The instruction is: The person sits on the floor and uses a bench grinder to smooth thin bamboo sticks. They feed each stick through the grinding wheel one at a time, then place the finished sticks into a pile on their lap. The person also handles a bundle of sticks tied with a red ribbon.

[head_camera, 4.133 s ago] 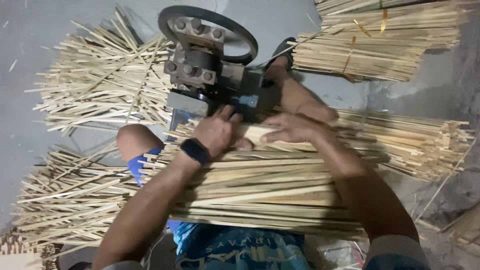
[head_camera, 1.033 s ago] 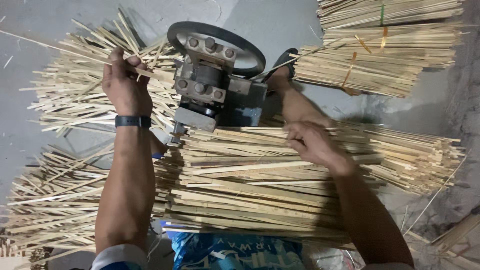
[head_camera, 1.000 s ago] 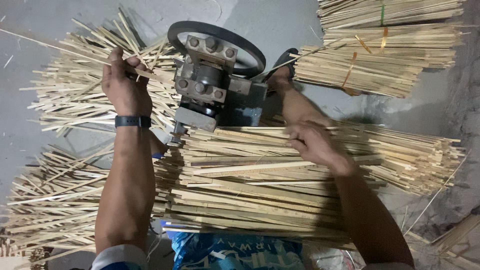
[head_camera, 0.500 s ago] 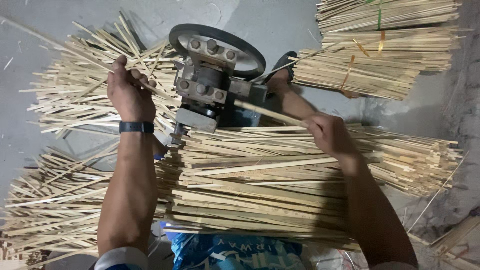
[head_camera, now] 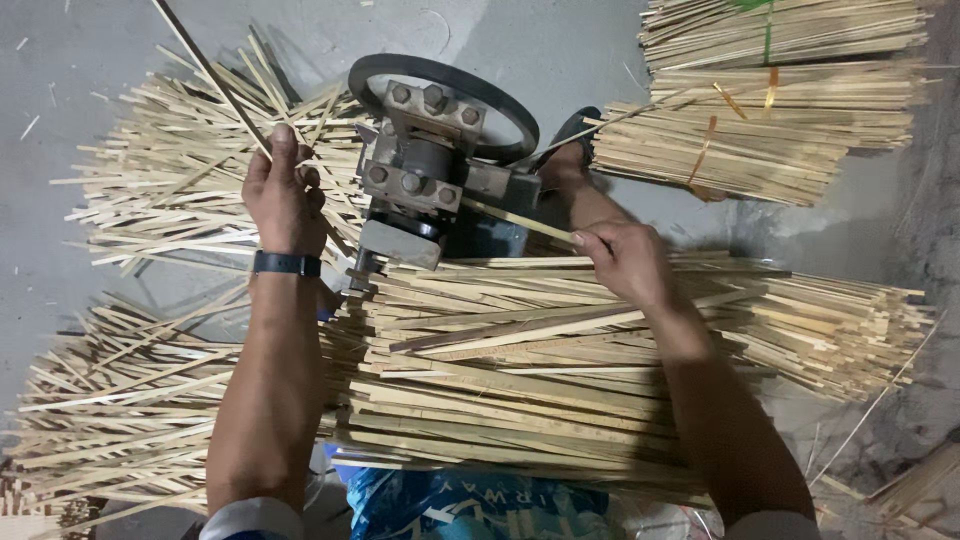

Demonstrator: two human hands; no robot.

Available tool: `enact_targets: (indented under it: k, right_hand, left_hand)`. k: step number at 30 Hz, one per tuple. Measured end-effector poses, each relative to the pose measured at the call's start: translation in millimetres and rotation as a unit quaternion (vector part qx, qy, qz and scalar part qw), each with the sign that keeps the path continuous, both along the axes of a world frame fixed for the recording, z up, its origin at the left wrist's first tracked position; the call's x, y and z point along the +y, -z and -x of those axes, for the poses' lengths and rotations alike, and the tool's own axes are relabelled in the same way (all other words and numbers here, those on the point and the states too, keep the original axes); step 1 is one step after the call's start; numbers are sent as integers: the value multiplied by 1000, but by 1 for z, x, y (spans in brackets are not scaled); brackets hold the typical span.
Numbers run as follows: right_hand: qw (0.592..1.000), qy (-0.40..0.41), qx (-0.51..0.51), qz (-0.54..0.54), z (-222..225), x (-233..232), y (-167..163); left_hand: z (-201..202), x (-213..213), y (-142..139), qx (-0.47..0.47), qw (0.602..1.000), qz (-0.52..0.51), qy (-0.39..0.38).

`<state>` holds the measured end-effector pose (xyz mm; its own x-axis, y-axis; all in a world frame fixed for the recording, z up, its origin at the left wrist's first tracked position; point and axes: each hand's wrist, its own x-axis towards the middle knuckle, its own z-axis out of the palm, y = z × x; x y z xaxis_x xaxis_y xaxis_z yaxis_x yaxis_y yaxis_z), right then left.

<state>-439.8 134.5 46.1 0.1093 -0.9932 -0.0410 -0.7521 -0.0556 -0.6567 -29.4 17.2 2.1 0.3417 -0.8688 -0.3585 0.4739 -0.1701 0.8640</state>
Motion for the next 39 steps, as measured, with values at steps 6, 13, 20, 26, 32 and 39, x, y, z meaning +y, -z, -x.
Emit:
enact_targets:
  k: [6,13,20,26,32,39]
  right_hand:
    - [997,72,-27,3,-14,4,3]
    - [994,100,8,43,-14,8,-1]
    - [994,-17,-19,104,-23,-1,10]
    - [988,-2,122,-96,-42,-18,3]
    - [956,-15,-5,-294,-2,1,8]
    - [996,-87,-23,5,55,23,36]
  left_hand:
    - [5,3,2,3,1000,-8,-6]
    - [12,-1,3,-5,1000,6,11]
    - [12,-3,6,-14,1000,12,2]
    - [10,2,-3,-9,1000,18,24]
    - [12,-6,-8,14,999,44,30]
    - [9,-16,1,38,997,58,20]
